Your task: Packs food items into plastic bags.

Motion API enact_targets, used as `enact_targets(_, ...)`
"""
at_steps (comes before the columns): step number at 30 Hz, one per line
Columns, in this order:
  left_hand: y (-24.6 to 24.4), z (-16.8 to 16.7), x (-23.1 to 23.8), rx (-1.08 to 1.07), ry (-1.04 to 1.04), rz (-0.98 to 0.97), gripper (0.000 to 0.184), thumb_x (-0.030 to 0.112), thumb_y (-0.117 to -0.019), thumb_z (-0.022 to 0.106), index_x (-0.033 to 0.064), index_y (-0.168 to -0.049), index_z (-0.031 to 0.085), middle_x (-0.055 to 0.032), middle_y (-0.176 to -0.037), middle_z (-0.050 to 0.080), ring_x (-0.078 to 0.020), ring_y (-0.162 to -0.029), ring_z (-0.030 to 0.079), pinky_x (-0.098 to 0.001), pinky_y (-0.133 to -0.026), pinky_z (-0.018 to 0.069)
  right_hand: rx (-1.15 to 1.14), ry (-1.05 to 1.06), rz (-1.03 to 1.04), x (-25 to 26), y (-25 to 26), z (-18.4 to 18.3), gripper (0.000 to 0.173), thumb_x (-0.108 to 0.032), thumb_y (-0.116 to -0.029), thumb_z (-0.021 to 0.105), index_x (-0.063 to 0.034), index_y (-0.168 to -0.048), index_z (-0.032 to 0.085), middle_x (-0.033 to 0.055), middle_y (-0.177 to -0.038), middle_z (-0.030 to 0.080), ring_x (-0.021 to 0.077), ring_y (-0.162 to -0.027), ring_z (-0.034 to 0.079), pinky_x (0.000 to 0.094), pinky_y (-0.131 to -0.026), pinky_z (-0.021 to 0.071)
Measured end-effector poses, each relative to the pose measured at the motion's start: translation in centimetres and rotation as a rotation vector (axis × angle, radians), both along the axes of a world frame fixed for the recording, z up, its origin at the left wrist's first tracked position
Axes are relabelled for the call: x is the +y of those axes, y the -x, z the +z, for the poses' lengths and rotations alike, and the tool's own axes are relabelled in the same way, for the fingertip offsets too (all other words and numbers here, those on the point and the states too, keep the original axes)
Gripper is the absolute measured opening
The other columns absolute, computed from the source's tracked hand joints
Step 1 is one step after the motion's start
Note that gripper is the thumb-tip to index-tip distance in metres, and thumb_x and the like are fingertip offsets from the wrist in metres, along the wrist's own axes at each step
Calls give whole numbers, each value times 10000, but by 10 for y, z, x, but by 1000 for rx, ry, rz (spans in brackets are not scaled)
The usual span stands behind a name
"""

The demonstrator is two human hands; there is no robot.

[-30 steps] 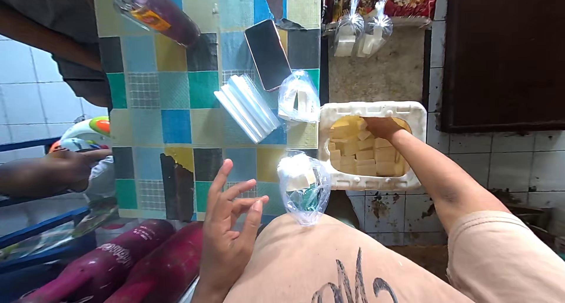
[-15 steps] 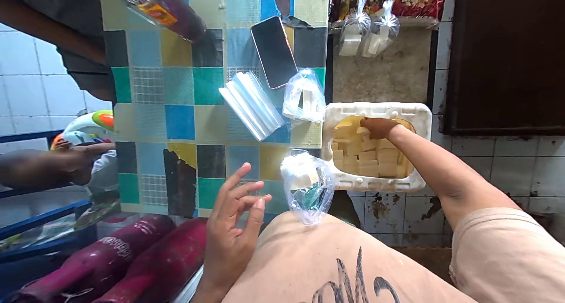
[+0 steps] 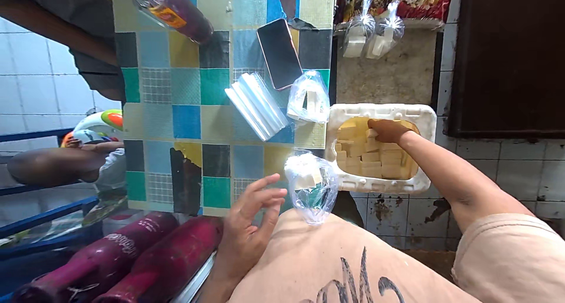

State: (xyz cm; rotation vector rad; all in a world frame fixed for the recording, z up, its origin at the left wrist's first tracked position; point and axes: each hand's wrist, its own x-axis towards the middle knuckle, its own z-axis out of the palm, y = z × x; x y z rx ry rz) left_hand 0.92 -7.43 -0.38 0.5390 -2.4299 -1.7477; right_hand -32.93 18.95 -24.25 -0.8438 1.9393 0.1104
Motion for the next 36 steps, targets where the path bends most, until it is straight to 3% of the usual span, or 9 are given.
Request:
enact_targets(6,7,4,0,40,90,-131,188,205,-1012,600,207,-1096,769,-47,-1384,585,13,-1005,652,-158,-882,552,-56,53,38,12,-5,-11,553,25,-829,793,93,-1334,576,336,-1315,580,513,-1237,568,653,-1042,443)
enact_targets(12,16,3,7,36,147,-189,177,199,-967,645,219,-1042,804,-146,-1405,557,-49,-1094,630,-191,-905,535,6,24,12,8,-12,7,351,-62,-925,723,25,-1257,650,300,-1183,671,501,-1167,621,680,-991,460)
enact_targets(17,22,2,12,-35,249,-80,195,279,-962,655,234,-1064,815,-154,-1443,517,-42,-1011,648,-194,-835,551,-137,211,-853,6,-27,46,465,-181,-929,781,69,-1286,618,286,-1243,649,407,-1175,626,584,-1033,479)
enact_targets(19,25,5,15,-61,286,-76,205,303,-965,652,233,-1068,815,-162,-1446,523,-49,-952,667,-217,-805,565,-324,293,-1293,4,-41,68,504,-127,-950,731,-4,-1399,535,207,-1279,631,300,-1092,651,467,-922,558)
enact_targets(22,29,6,18,-168,353,-121,257,390,-982,626,260,-1110,806,-200,-1498,490,-213,-1047,683,-379,-809,573,-430,398,-1545,7,-61,76,526,-66,-956,698,-39,-1435,483,168,-1225,628,239,-972,665,396,-818,588)
enact_targets(24,30,7,21,-233,382,-155,273,396,-998,606,261,-1140,796,-202,-1534,459,-275,-1038,694,-445,-801,574,-428,451,-1559,9,-75,81,496,-62,-971,676,-28,-1423,476,163,-1194,632,218,-938,664,378,-804,584)
enact_targets(27,31,9,23,-275,396,-162,274,368,-1010,605,250,-1188,778,-177,-1549,453,-189,-866,689,-380,-743,549,-458,689,-1621,8,-101,104,364,-32,-995,632,-60,-1337,509,94,-1084,665,166,-869,692,337,-760,605)
enact_targets(32,35,8,22,-290,305,-177,359,107,-1002,559,123,-1341,676,-204,-1551,421,-153,-757,640,-319,-693,547,-740,1175,-1397,-27,-163,198,395,-70,-948,629,-136,-1325,533,22,-1136,724,136,-962,718,322,-856,612)
enact_targets(36,40,13,19,-275,217,-185,449,-35,-978,486,42,-1405,602,-206,-1550,437,-282,-1093,646,-421,-888,538,-644,1244,-1132,-72,-205,218,369,40,-876,699,-83,-1219,640,18,-1050,736,107,-920,706,321,-832,610)
